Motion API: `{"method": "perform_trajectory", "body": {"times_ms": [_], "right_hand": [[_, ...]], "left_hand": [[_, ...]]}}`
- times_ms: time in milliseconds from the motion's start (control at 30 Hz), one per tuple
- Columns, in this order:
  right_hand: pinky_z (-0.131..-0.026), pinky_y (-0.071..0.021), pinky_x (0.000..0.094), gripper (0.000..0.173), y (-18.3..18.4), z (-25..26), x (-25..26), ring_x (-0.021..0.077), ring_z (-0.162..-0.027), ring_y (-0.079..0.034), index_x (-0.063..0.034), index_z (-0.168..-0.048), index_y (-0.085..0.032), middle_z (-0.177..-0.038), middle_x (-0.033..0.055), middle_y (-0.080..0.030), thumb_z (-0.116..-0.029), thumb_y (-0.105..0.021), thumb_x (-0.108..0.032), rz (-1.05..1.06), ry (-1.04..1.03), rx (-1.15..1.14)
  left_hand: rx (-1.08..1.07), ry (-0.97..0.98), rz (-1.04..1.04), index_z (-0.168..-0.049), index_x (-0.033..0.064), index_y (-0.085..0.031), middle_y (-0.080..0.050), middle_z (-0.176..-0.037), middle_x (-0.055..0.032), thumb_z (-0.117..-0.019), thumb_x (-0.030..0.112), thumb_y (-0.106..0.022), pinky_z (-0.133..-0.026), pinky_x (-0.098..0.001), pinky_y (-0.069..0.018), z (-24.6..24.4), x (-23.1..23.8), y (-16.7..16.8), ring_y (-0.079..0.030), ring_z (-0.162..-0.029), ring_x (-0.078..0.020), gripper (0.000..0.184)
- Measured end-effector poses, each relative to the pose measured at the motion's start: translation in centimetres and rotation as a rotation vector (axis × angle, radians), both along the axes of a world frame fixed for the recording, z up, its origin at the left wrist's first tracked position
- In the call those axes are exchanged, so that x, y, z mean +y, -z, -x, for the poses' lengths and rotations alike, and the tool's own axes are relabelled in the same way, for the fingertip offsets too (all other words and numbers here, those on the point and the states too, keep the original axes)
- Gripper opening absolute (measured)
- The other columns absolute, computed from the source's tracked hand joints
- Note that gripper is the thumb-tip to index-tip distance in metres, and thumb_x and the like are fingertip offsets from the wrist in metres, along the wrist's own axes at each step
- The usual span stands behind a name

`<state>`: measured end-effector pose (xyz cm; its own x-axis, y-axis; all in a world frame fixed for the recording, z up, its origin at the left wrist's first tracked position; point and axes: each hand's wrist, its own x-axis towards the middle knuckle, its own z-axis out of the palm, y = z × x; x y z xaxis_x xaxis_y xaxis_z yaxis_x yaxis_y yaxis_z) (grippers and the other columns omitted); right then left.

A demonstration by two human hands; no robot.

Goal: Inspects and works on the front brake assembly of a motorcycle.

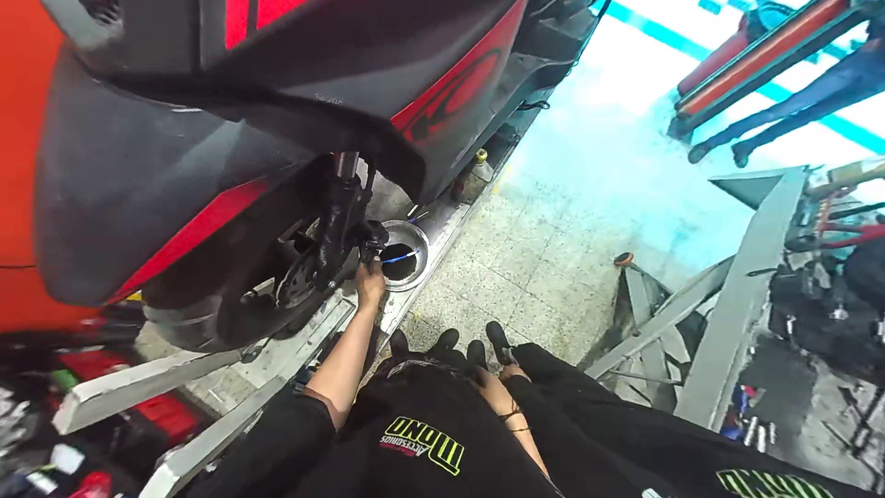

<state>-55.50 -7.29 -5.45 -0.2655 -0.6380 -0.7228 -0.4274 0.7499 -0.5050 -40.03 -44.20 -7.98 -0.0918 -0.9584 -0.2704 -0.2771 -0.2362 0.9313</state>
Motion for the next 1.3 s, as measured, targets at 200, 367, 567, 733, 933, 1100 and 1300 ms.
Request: {"method": "perform_trajectory", "body": {"times_ms": [200,367,567,733,933,1100,1300], "right_hand": [[-0.103,-0.0509,0.0583,0.042,-1.7,1.5,-5.2,0.0367,-0.114,-0.068,-0.0044,-0.132,-0.064,-0.119,0.0216,-0.07,-0.1002,-0.066,-0.032,0.05,-0.115,0.029],[-0.094,-0.056,0.056,0.038,-4.4,2.5,-9.9,0.0304,-0.102,-0.071,-0.0065,-0.127,-0.065,-0.11,0.0157,-0.072,-0.0994,-0.064,-0.032,0.192,-0.239,0.015],[-0.107,-0.0526,0.043,0.065,-6.9,0.0,-21.5,0.024,-0.13,-0.058,-0.002,-0.149,-0.047,-0.147,0.0158,-0.055,-0.1004,-0.06,-0.043,0.781,-0.16,-0.376],[-0.091,-0.0578,0.0335,0.064,-8.4,-5.1,-27.3,0.0098,-0.105,-0.069,-0.0199,-0.129,-0.064,-0.117,-0.0025,-0.073,-0.0855,-0.069,-0.067,0.667,-0.049,-1.252],[-0.068,-0.0602,0.0342,0.079,-12.4,-10.1,-26.1,0.0207,-0.083,-0.07,-0.0104,-0.128,-0.066,-0.107,0.0125,-0.072,-0.0824,-0.061,-0.075,0.581,0.304,-1.778],[-0.057,-0.0569,0.0282,0.091,-17.2,-9.0,-24.6,0.0212,-0.072,-0.067,-0.0075,-0.135,-0.059,-0.112,0.0173,-0.068,-0.0858,-0.046,-0.083,0.46,0.381,-2.032],[-0.065,-0.0594,0.0312,0.092,-18.9,-10.3,-24.7,0.0279,-0.081,-0.07,-0.0036,-0.137,-0.056,-0.124,0.0259,-0.065,-0.09,-0.04,-0.081,0.506,0.498,-2.078]], "left_hand": [[-0.181,0.06,0.096,-0.131,0.003,-0.062,-0.072,-0.119,-0.0135,-0.1049,0.04,-0.056,-0.104,-0.0427,-0.0542,-1.4,0.6,-0.7,-0.069,-0.112,-0.0197,0.046],[-0.401,0.345,0.238,-0.12,0.0024,-0.068,-0.076,-0.102,-0.0106,-0.1058,0.04,-0.052,-0.093,-0.045,-0.0599,-5.5,4.8,-3.8,-0.074,-0.096,-0.0203,0.043],[-0.664,0.672,0.242,-0.104,0.006,-0.07,-0.072,-0.081,-0.0121,-0.1,0.051,-0.051,-0.073,-0.0574,-0.0585,-10.0,9.4,-15.8,-0.073,-0.079,-0.0301,0.049],[-0.712,0.657,0.34,-0.082,0.013,-0.069,-0.066,-0.067,-0.0052,-0.0923,0.053,-0.059,-0.059,-0.0535,-0.0541,-9.9,9.3,-23.9,-0.068,-0.066,-0.0255,0.043],[-0.094,0.237,0.992,-0.097,0.0066,-0.073,-0.074,-0.08,-0.0041,-0.097,0.029,-0.068,-0.065,-0.0314,-0.0603,-13.8,9.3,-24.4,-0.07,-0.07,-0.0108,0.023],[-0.136,-0.255,1.258,-0.118,0.0093,-0.062,-0.069,-0.104,-0.0012,-0.1012,0.021,-0.063,-0.087,-0.0338,-0.0567,-21.7,5.1,-23.3,-0.067,-0.098,-0.012,0.02],[-0.564,-0.419,1.185,-0.132,-0.02,-0.045,-0.05,-0.13,-0.0418,-0.0984,0.037,-0.062,-0.112,-0.0506,-0.041,-25.0,-0.7,-20.6,-0.051,-0.126,-0.0458,0.068]]}}
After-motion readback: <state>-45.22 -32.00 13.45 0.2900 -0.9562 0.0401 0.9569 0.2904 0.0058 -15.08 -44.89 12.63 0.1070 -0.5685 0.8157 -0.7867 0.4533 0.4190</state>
